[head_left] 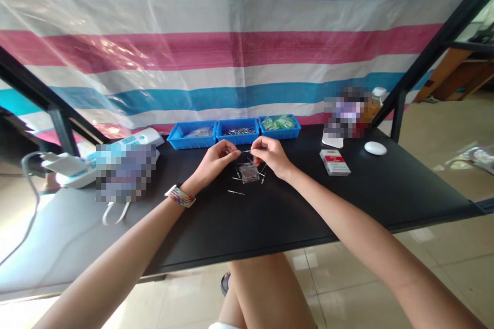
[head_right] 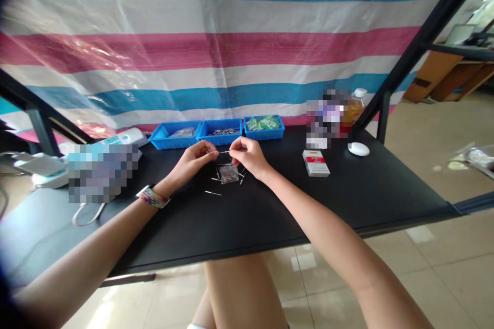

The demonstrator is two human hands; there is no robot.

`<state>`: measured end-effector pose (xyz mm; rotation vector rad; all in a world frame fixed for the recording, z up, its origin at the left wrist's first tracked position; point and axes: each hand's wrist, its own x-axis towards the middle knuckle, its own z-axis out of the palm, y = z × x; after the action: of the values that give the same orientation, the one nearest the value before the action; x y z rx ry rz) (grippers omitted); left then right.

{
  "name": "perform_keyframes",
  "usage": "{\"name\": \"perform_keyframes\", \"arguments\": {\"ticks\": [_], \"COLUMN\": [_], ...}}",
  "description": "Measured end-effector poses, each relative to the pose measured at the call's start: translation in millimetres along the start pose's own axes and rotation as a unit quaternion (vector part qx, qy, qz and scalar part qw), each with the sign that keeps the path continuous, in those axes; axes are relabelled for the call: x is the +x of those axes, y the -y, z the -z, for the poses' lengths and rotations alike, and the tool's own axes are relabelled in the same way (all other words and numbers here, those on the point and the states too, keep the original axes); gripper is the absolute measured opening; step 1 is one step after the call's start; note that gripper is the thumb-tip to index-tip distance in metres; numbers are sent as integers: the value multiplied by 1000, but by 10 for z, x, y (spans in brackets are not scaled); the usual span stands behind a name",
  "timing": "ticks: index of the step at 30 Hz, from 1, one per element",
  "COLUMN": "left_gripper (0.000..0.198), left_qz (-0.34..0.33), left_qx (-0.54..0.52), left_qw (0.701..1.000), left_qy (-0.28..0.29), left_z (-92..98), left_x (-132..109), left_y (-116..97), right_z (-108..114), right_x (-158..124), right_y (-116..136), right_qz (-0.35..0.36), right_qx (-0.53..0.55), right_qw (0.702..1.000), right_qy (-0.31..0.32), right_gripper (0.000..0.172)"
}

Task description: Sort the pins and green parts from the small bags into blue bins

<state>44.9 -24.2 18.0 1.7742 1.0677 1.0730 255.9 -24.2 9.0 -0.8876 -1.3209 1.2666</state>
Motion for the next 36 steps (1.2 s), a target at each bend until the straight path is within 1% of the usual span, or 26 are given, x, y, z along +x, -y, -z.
{"name": "perform_keyframes", "arguments": {"ticks": [1, 3, 5, 7, 8, 10, 12, 14, 16, 19, 22, 25, 29, 31, 33, 34, 36], "left_gripper": [28, 28, 29, 31, 32, 30, 27, 25, 24, 26, 36, 43, 44, 40, 37, 40, 54], "left_qz": [1, -25, -76, -123, -138, -151, -146, -132, -105, -52, -21, -15, -4, 6, 25, 34, 49], "left_qx": [16, 92, 183, 252, 274, 297, 295, 272, 225, 93, -44, -111, -162, -185, -189, -179, -140], "left_qw": [1000, 995, 977, 955, 946, 935, 935, 943, 960, 989, 997, 993, 987, 983, 981, 983, 989], "left_qy": [7, 39, 76, 98, 105, 122, 134, 137, 128, 101, 58, 20, -1, -13, -22, -23, -20], "left_z": [-3, -18, -46, -79, -93, -108, -105, -92, -78, -70, -73, -83, -108, -110, -93, -79, -51], "left_x": [-5, -24, -52, -78, -86, -95, -93, -85, -74, -59, -50, -46, -49, -57, -69, -76, -87], "left_y": [-3, -24, -58, -89, -99, -104, -91, -72, -55, -50, -77, -114, -146, -154, -157, -156, -152], "right_z": [-4, -2, 19, 54, 71, 98, 106, 101, 91, 74, 42, -3, -26, -21, -18, -18, -22], "right_x": [26, 82, 130, 155, 158, 150, 133, 117, 104, 74, 25, -19, -28, -17, -5, -1, -1], "right_y": [4, 31, 76, 116, 127, 128, 104, 72, 45, 28, 37, 58, 86, 86, 76, 69, 59], "right_qz": [-1, -12, -40, -74, -85, -94, -89, -80, -62, -22, -2, -17, -51, -55, -43, -29, 14], "right_qx": [4, 35, 83, 114, 116, 105, 87, 59, 20, -54, -99, -68, 30, 57, 58, 49, 13], "right_qw": [1000, 998, 994, 989, 988, 988, 991, 994, 997, 998, 993, 992, 988, 986, 990, 993, 997], "right_qy": [-14, -46, -60, -56, -53, -57, -55, -45, -32, -1, 61, 109, 140, 144, 124, 107, 69], "right_gripper": [20, 19, 22, 29, 29, 23, 17, 14, 13, 14, 21, 27, 35, 41, 41, 39, 35]}}
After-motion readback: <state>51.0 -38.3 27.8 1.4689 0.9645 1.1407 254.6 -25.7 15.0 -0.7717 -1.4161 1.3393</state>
